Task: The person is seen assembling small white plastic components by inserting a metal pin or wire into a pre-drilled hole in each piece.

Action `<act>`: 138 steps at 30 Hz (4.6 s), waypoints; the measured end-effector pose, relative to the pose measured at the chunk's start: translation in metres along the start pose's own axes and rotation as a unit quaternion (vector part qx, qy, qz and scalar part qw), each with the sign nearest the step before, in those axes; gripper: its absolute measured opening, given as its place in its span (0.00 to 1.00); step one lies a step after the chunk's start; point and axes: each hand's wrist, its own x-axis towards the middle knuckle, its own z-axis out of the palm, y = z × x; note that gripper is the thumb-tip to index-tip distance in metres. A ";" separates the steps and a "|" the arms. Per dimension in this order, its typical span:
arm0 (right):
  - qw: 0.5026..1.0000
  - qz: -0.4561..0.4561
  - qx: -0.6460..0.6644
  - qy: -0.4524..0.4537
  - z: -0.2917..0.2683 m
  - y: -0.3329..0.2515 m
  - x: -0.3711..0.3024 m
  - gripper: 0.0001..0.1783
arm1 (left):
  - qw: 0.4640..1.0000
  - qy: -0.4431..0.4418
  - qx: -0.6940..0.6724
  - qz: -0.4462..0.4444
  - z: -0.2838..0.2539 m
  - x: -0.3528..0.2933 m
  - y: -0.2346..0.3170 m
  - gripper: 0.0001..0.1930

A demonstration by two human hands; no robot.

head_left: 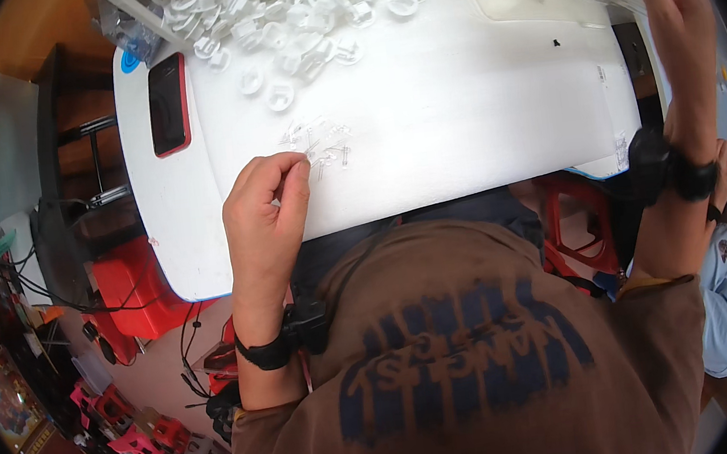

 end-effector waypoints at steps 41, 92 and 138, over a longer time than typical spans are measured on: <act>0.588 0.374 0.646 -0.312 0.035 -0.058 -0.073 0.20 | 0.896 -0.072 -0.438 -0.010 0.004 0.032 0.068 0.10; 0.468 0.346 0.785 -0.212 -0.021 -0.065 -0.113 0.23 | 0.941 -0.030 -0.184 0.282 0.025 -0.005 0.109 0.13; 0.766 0.110 0.598 -0.207 -0.032 -0.051 -0.123 0.21 | 0.926 -0.012 -0.117 0.360 0.039 -0.008 0.113 0.13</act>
